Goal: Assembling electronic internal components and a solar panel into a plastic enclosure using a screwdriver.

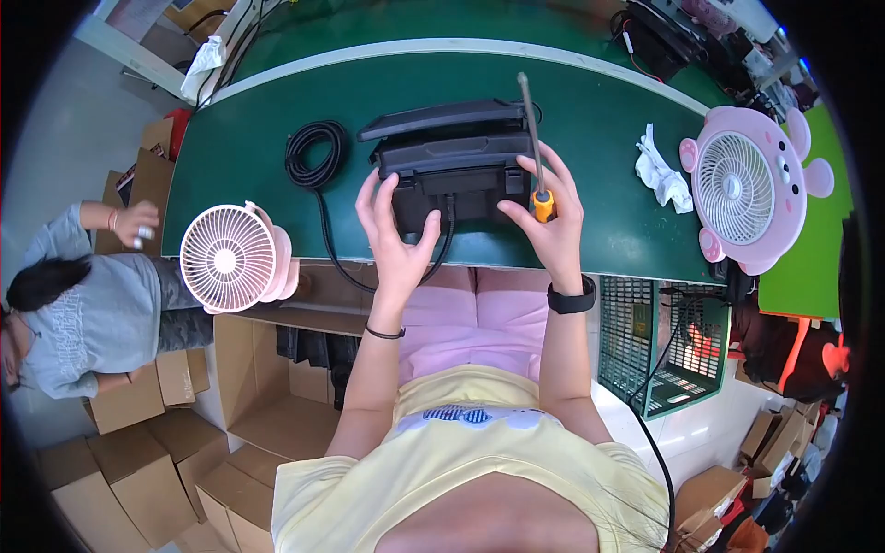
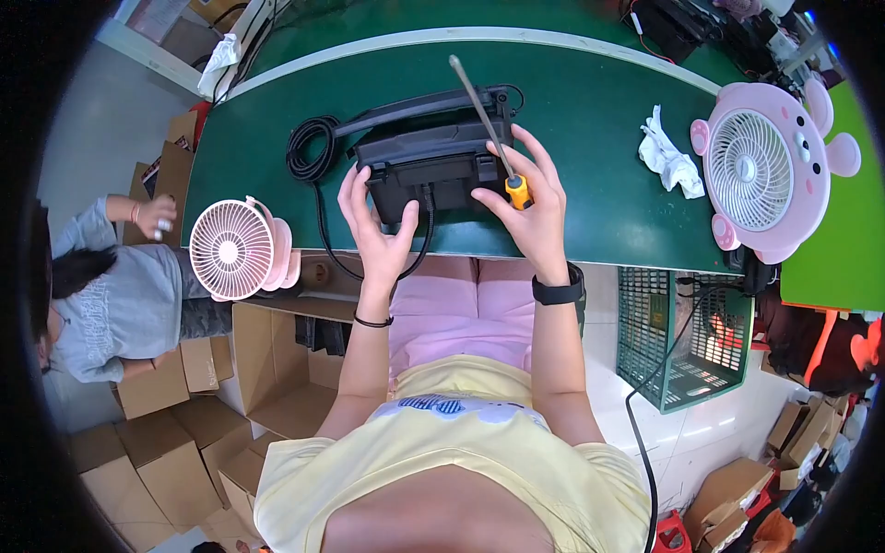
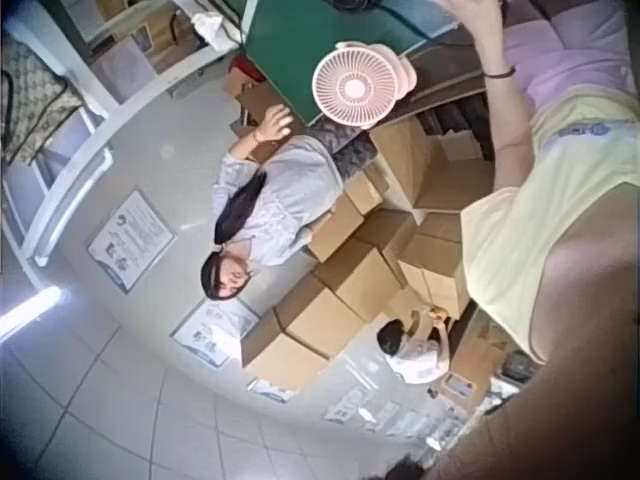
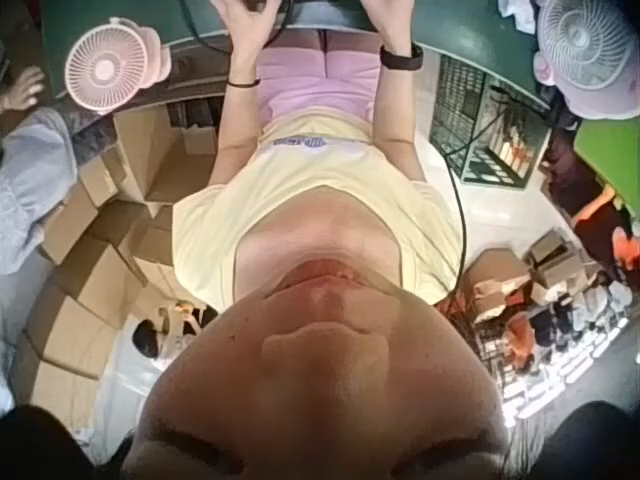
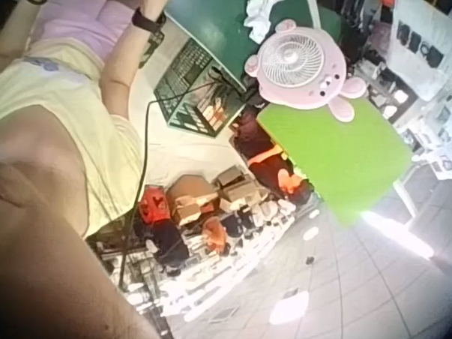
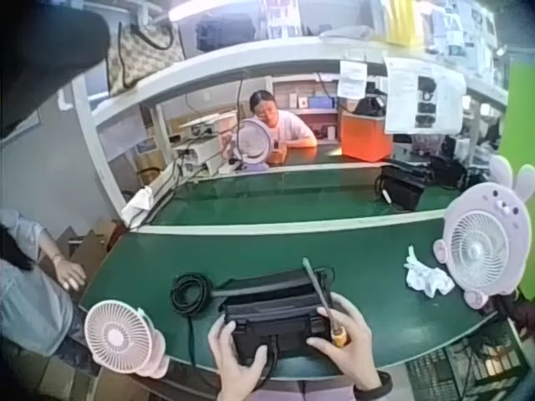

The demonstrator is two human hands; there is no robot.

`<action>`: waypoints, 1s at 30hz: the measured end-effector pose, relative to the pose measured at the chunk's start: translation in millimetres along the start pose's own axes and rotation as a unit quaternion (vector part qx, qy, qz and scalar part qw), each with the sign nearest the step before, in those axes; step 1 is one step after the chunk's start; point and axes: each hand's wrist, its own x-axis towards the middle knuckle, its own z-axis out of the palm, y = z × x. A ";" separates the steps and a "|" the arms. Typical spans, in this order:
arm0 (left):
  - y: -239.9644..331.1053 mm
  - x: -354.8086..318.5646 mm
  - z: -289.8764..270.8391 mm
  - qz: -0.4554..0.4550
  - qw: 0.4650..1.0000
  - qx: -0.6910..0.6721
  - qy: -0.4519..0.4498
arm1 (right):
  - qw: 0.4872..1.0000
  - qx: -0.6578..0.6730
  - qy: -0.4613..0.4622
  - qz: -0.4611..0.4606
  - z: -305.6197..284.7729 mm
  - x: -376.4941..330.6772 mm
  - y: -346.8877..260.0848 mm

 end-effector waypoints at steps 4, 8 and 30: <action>-3.9 -2.4 -1.0 0.020 1.000 0.000 -0.008 | 0.995 -0.040 0.067 -0.054 3.1 5.7 2.1; -7.7 0.1 2.0 0.015 1.000 -0.019 0.004 | 0.997 0.013 0.080 -0.019 6.7 17.4 7.7; 2.8 28.3 2.4 -0.130 0.966 -0.218 0.043 | 0.983 0.150 0.010 0.102 3.4 21.9 13.5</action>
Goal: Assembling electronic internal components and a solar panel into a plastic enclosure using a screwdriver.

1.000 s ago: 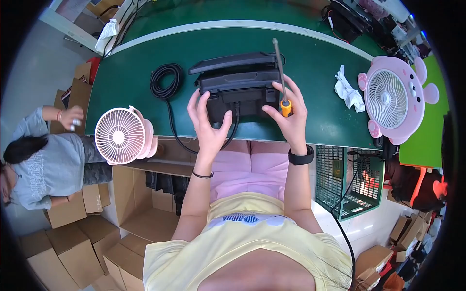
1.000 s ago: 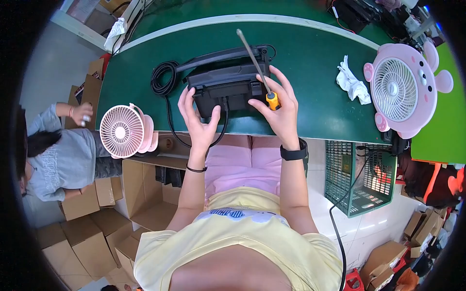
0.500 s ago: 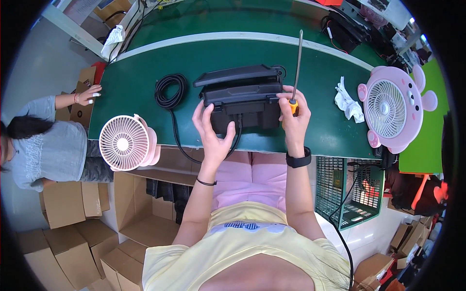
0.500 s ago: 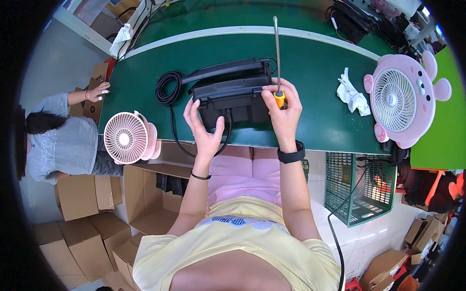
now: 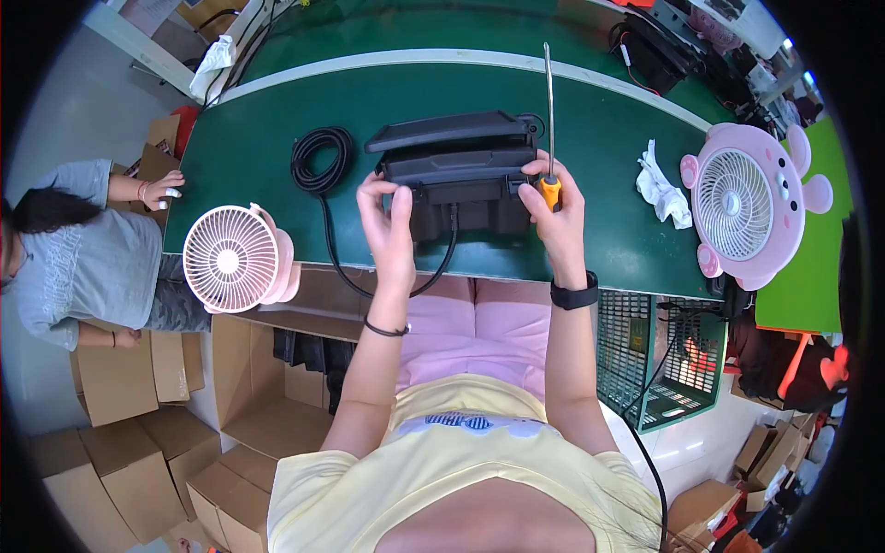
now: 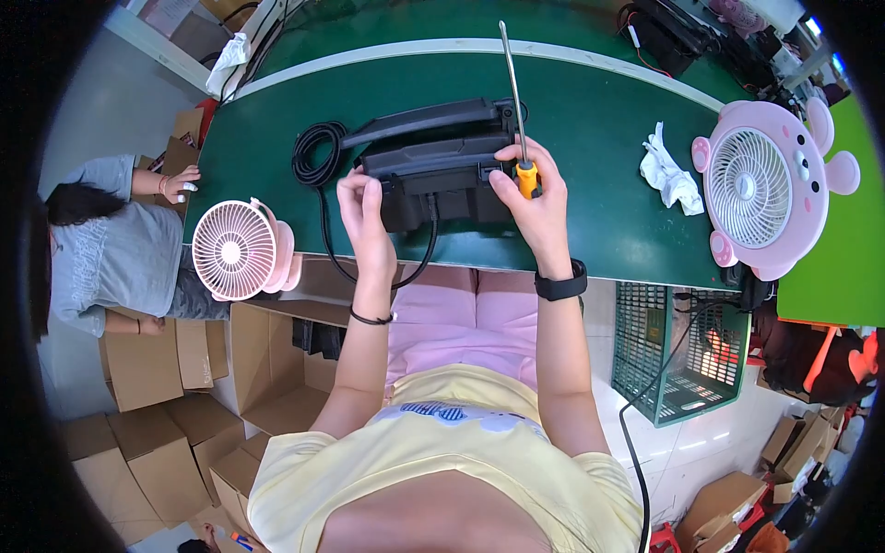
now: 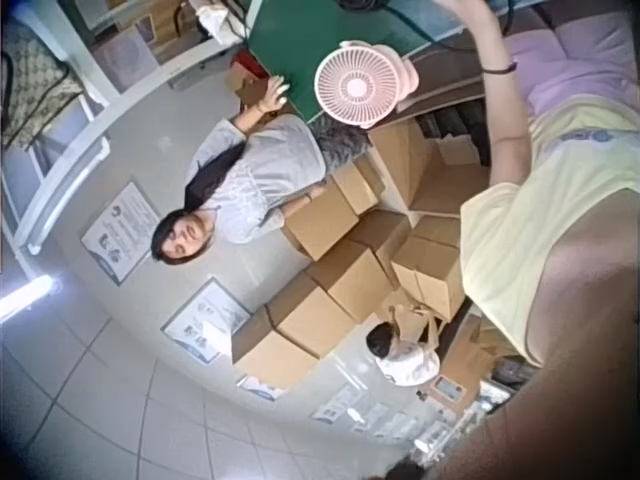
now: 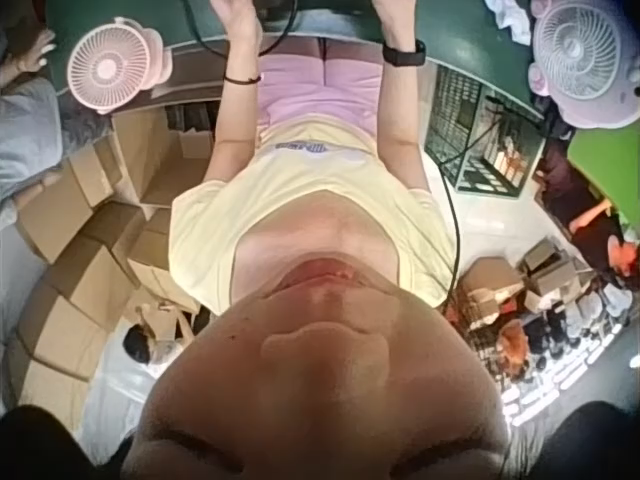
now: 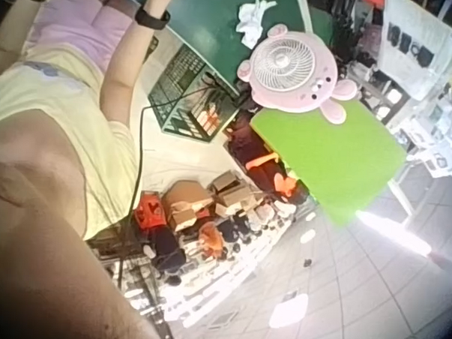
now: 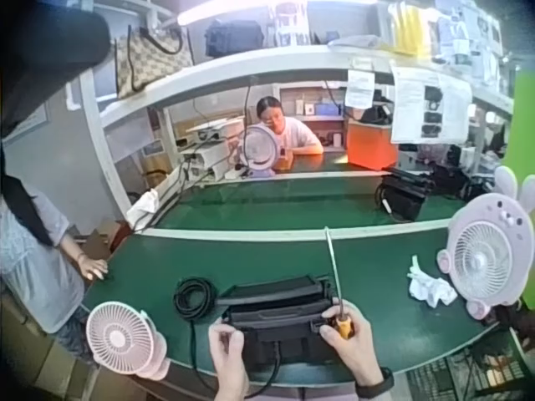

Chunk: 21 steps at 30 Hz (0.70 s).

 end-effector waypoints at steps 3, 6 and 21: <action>4.6 7.5 3.1 0.010 0.999 -0.043 0.003 | 1.000 -0.010 -0.006 0.003 1.5 2.9 -0.7; 7.4 8.5 1.0 -0.051 0.995 -0.085 -0.016 | 0.999 -0.032 -0.016 -0.018 2.8 5.2 -2.4; -12.9 54.3 -9.8 0.003 0.996 -0.009 -0.085 | 0.994 -0.067 -0.060 -0.060 9.1 42.6 16.0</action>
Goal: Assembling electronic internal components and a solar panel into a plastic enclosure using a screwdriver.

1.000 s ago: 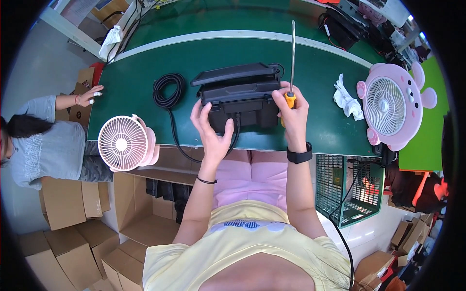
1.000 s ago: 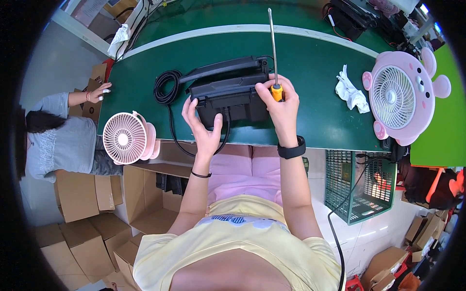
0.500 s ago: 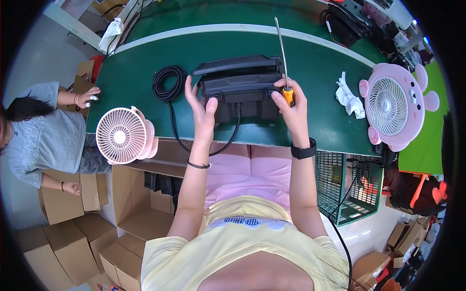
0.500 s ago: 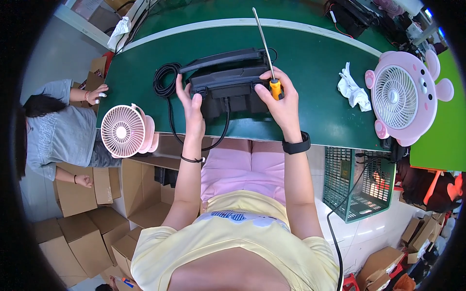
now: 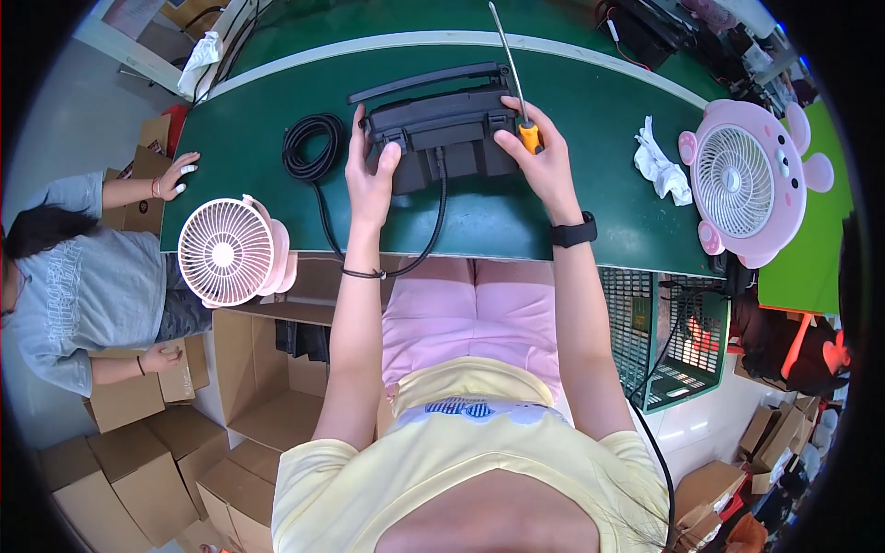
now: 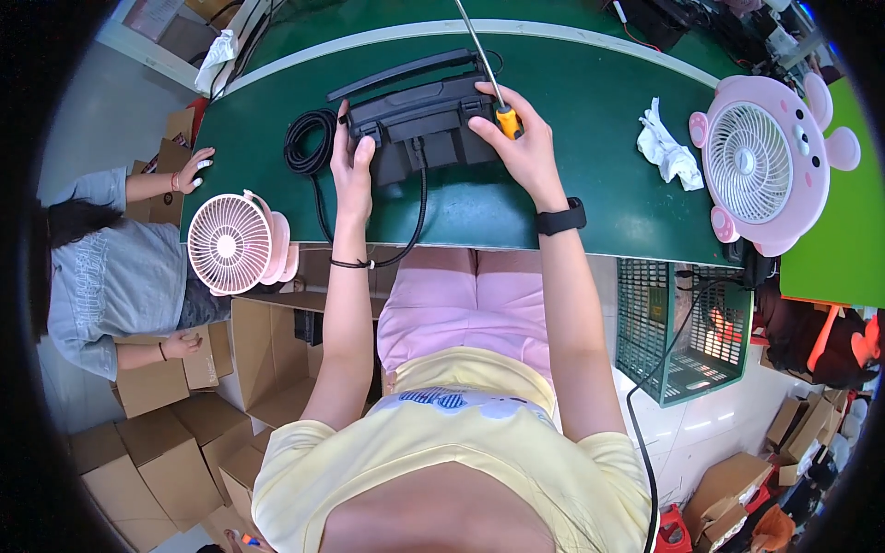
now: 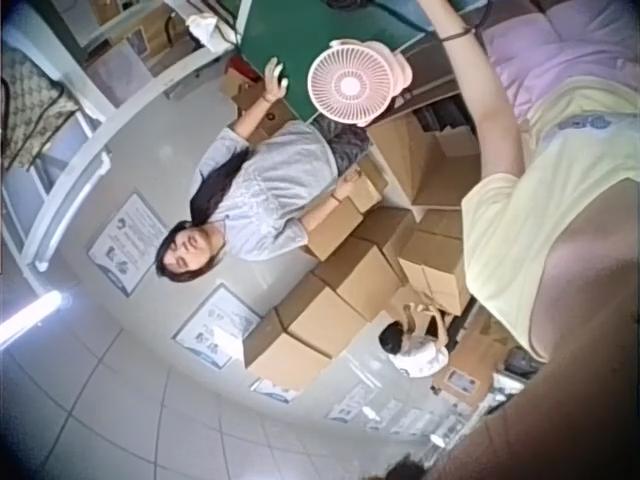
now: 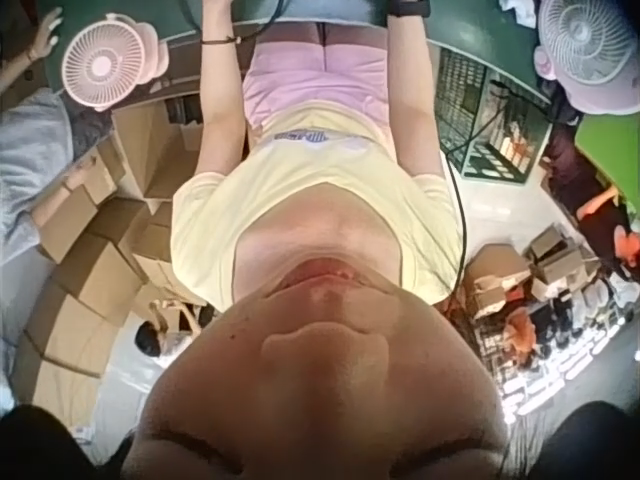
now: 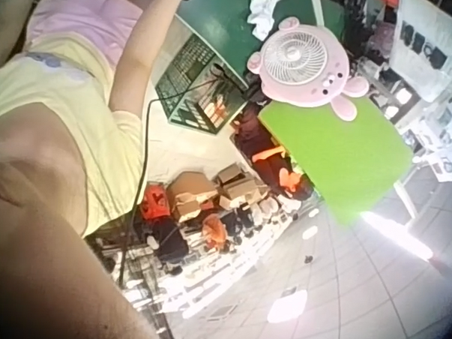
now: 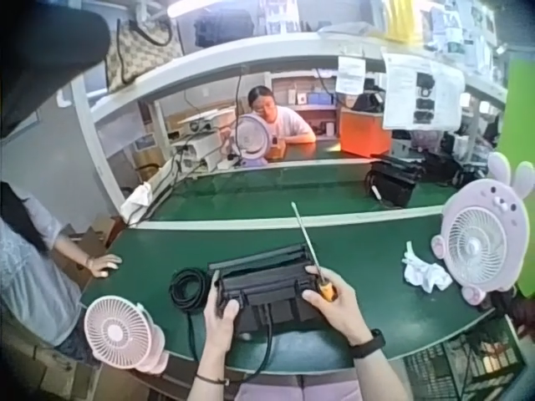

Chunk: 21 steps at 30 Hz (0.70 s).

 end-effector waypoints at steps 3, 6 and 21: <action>5.8 4.6 4.4 -0.038 0.999 -0.017 0.010 | 1.000 0.006 0.014 0.002 3.0 2.9 -1.8; 1.0 5.3 7.0 -0.046 0.998 -0.045 0.024 | 0.996 -0.058 0.059 -0.020 8.6 -1.9 -7.8; -10.0 15.5 16.2 -0.108 0.983 -0.097 0.115 | 0.971 -0.222 0.053 -0.069 12.0 -138.9 -29.5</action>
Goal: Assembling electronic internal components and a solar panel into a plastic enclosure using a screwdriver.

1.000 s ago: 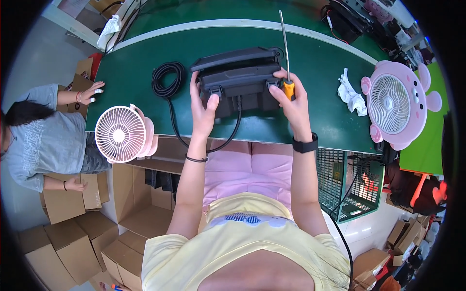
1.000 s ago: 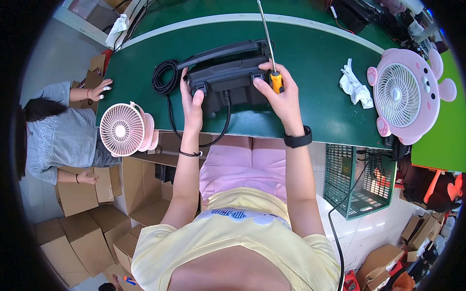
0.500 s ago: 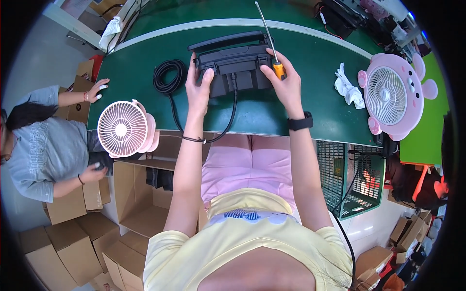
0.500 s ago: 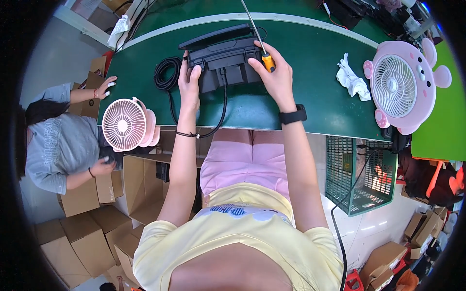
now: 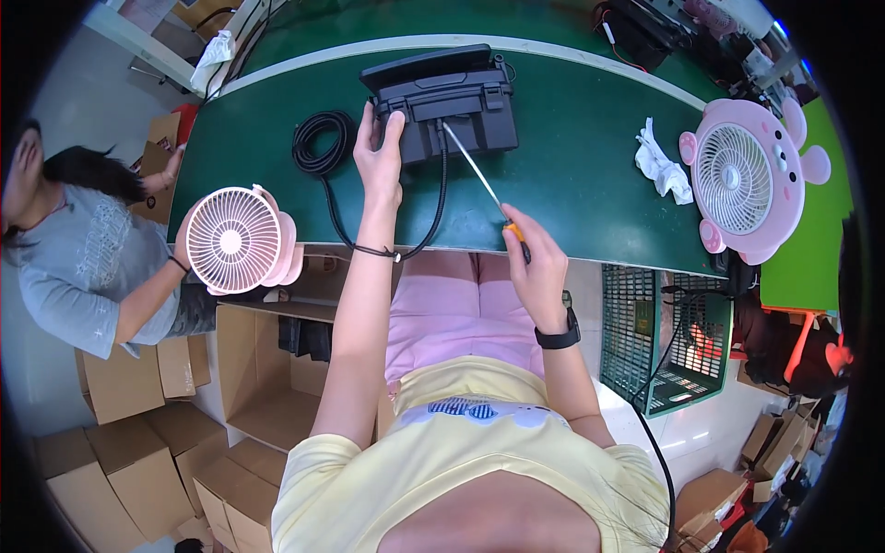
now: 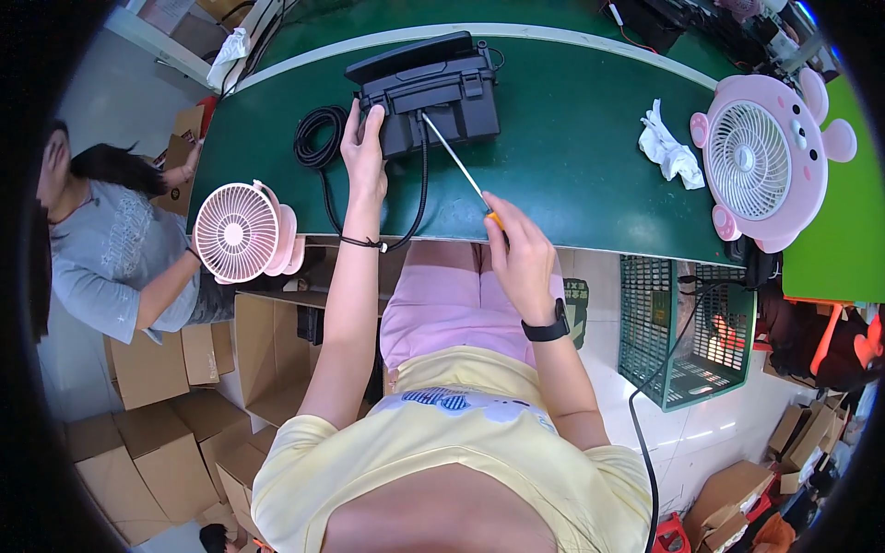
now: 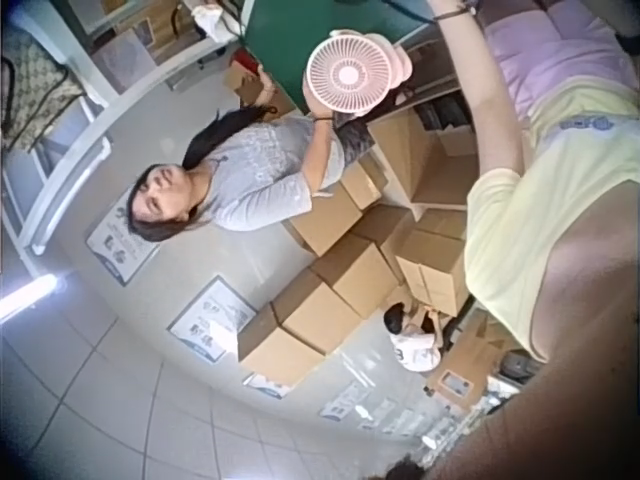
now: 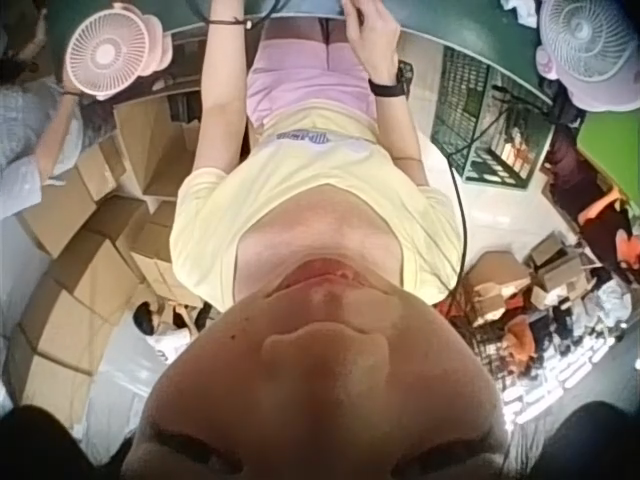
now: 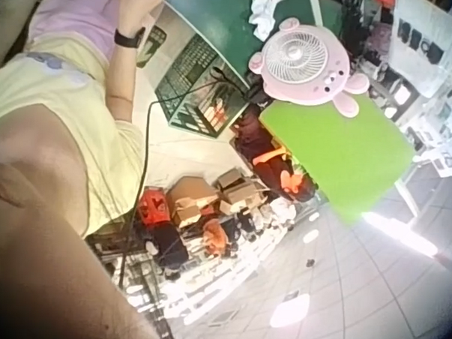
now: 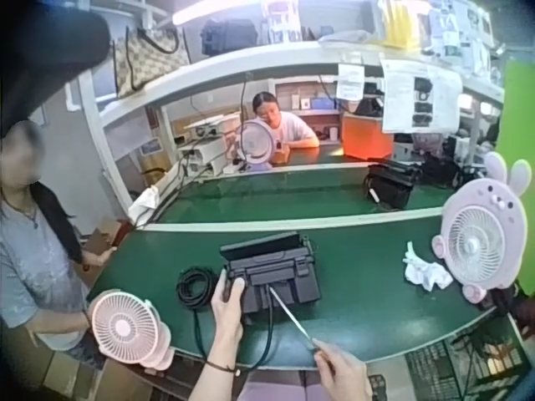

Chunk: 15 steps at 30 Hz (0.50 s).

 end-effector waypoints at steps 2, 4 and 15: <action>-0.2 -0.3 -0.9 -0.027 1.000 0.009 -0.008 | 1.000 0.000 -0.006 0.020 -0.5 -1.0 -1.0; 4.8 -0.9 -0.7 -0.043 0.999 0.013 -0.010 | 1.000 -0.004 -0.013 0.027 3.3 2.4 2.2; 19.8 -20.2 0.8 -0.092 0.995 0.008 -0.028 | 0.999 -0.003 -0.022 0.040 5.6 21.3 -14.5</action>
